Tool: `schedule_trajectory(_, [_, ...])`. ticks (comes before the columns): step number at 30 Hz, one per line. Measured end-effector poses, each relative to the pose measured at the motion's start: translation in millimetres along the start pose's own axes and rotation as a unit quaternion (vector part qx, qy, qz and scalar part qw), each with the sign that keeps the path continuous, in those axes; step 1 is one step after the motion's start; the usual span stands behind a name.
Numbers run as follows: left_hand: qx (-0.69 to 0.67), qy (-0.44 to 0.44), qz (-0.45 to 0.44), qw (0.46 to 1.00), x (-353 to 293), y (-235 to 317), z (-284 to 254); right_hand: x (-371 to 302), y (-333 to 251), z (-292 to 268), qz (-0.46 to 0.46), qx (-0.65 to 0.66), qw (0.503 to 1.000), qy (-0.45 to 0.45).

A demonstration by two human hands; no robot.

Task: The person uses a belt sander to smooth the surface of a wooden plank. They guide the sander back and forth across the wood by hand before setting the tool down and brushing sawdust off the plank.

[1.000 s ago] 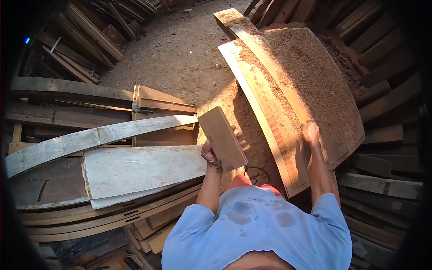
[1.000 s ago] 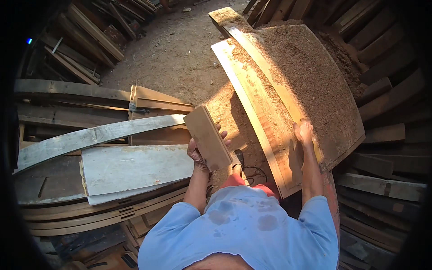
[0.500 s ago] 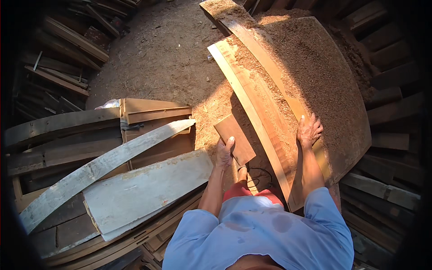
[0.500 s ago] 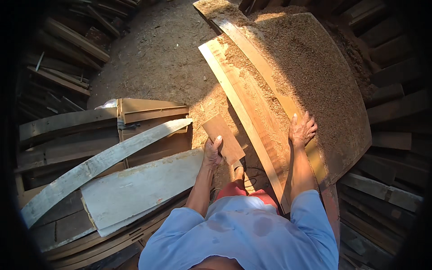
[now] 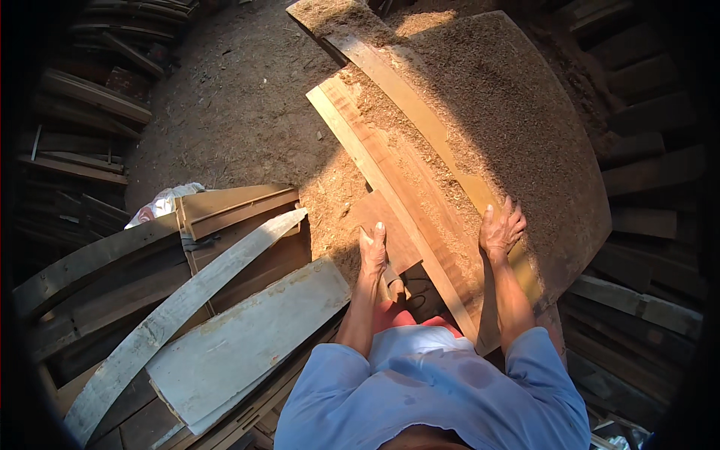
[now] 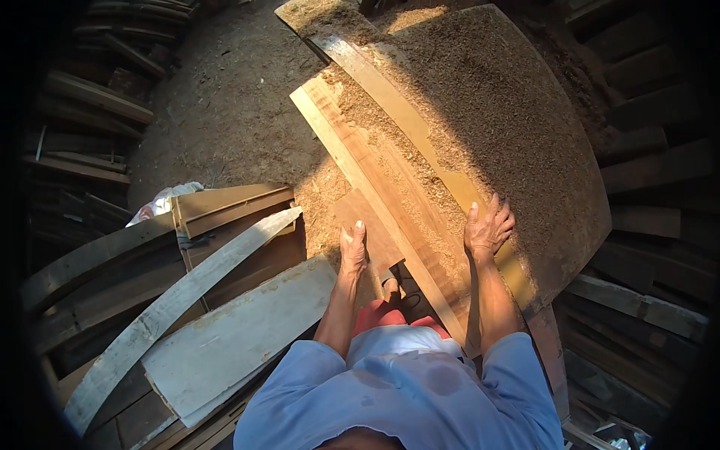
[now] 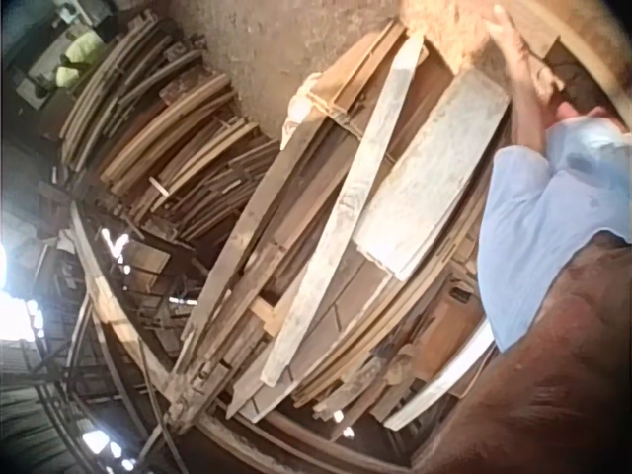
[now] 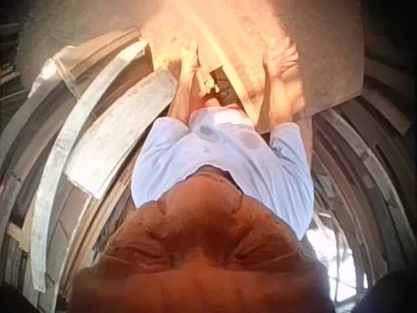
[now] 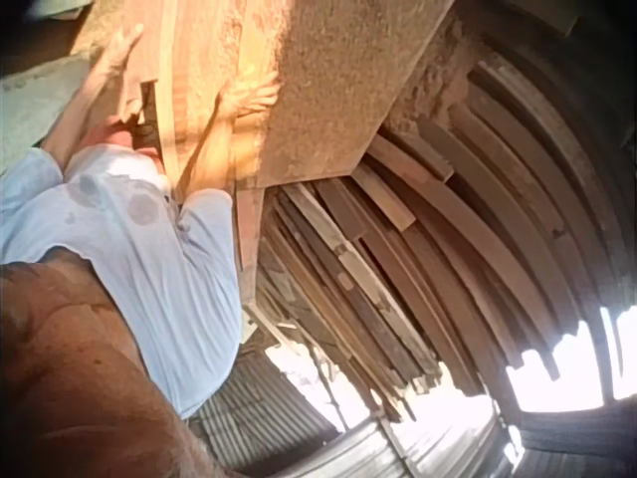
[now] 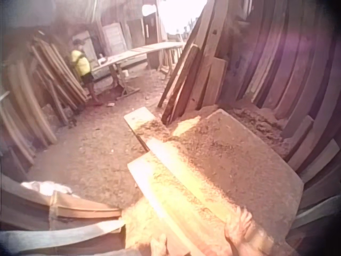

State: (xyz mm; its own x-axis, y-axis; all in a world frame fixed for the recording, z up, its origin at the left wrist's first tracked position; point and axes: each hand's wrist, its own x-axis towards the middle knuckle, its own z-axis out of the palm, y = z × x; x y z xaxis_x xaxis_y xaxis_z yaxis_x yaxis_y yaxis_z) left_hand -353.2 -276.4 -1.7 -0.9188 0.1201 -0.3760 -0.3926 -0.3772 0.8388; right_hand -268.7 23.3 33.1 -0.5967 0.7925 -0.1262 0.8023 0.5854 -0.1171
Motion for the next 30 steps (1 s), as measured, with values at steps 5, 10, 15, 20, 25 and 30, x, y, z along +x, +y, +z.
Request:
schedule_trajectory(5, [0.002,0.052,0.039,0.998,129.7,58.5,-5.3,-0.2,-1.6,-4.0,0.01,-0.005,1.0,-0.005])
schedule_trajectory(10, [0.009,0.039,0.04,0.998,265.0,106.3,-41.6,3.1,1.8,1.4,-0.012,-0.003,1.0,0.015])
schedule_trajectory(15, [0.039,0.057,-0.013,0.998,344.2,157.7,-48.9,3.5,9.9,9.5,-0.029,-0.011,0.999,0.035])
schedule_trajectory(20, [0.032,0.047,-0.013,0.998,319.5,142.0,-39.7,1.9,3.0,1.5,-0.033,-0.009,0.998,0.045])
schedule_trajectory(25, [0.014,0.007,-0.005,1.0,212.8,85.1,-42.6,1.1,7.9,10.3,-0.046,0.001,0.997,0.054])
schedule_trajectory(30, [0.023,-0.001,-0.018,1.0,50.3,20.8,-0.7,2.4,11.0,10.4,-0.047,0.015,0.998,0.048])
